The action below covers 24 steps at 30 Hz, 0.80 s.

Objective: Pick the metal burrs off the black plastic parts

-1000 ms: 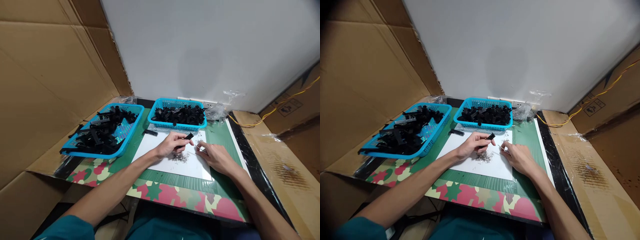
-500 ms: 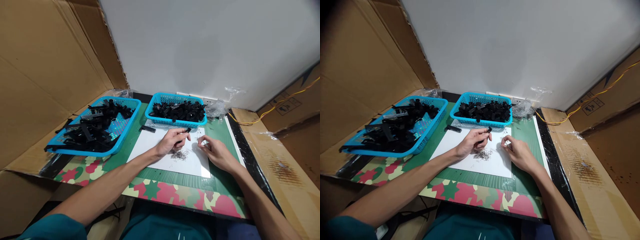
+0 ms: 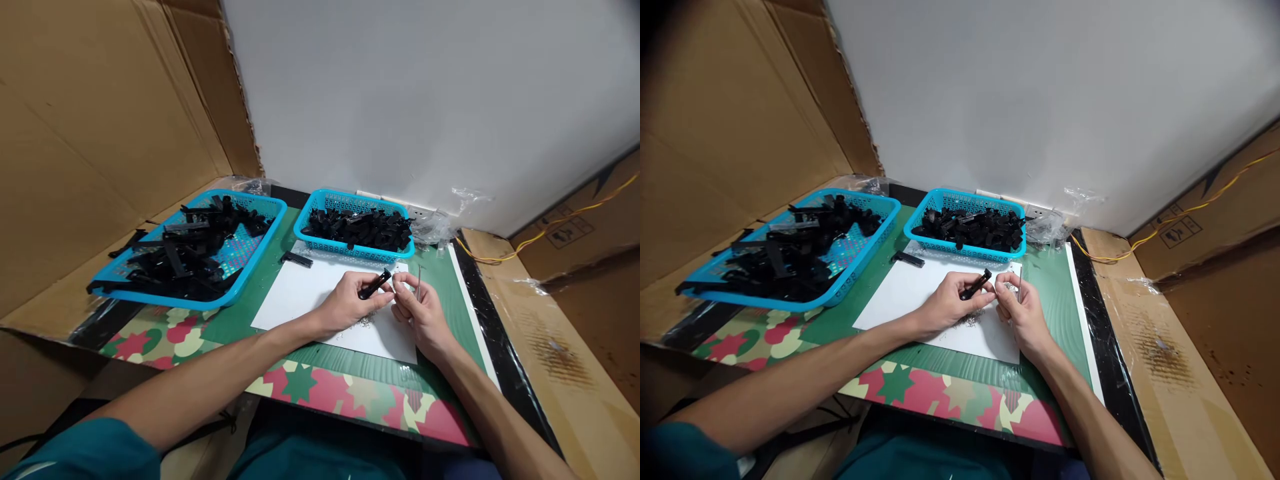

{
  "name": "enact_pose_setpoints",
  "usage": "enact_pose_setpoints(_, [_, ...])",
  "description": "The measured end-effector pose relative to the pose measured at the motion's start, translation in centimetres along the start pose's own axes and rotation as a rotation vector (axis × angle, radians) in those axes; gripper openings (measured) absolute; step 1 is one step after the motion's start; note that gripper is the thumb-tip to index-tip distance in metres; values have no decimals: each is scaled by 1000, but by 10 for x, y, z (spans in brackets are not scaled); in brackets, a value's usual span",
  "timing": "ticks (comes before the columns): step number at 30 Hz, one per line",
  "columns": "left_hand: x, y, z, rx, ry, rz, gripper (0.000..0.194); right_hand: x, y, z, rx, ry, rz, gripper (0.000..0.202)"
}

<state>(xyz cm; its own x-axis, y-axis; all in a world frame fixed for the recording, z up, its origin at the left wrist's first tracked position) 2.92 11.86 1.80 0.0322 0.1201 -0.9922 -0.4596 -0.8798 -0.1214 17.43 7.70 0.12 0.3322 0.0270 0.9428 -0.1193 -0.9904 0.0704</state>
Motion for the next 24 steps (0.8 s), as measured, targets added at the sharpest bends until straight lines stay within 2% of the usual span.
enact_pose_setpoints(3, [1,-1,3,-47,-51,-15,31,1,0,0,-5,-6,-1,40])
enact_pose_setpoints(9, [-3,-1,4,-60,-100,-41,34,0,0,0,2,26,10,39])
enact_pose_setpoints(17, [-5,-2,6,-66,-117,-40,36,10,-1,12,-110,342,147,36])
enact_pose_setpoints(24, [-4,0,6,-67,-183,-23,38,16,3,18,-157,457,221,36])
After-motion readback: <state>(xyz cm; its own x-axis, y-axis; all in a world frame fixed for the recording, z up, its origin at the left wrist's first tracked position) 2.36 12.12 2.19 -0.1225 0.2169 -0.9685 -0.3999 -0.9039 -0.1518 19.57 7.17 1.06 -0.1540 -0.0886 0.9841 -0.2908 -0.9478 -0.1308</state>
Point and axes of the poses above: each hand's wrist, its own y-axis away from the middle knuckle, its own z-axis out of the back of the hand, x = y × z, the point moved 4 cm from there along -y, towards the middle knuckle, and after that the axes turned 9 degrees about -x, right-handed, at the moved point
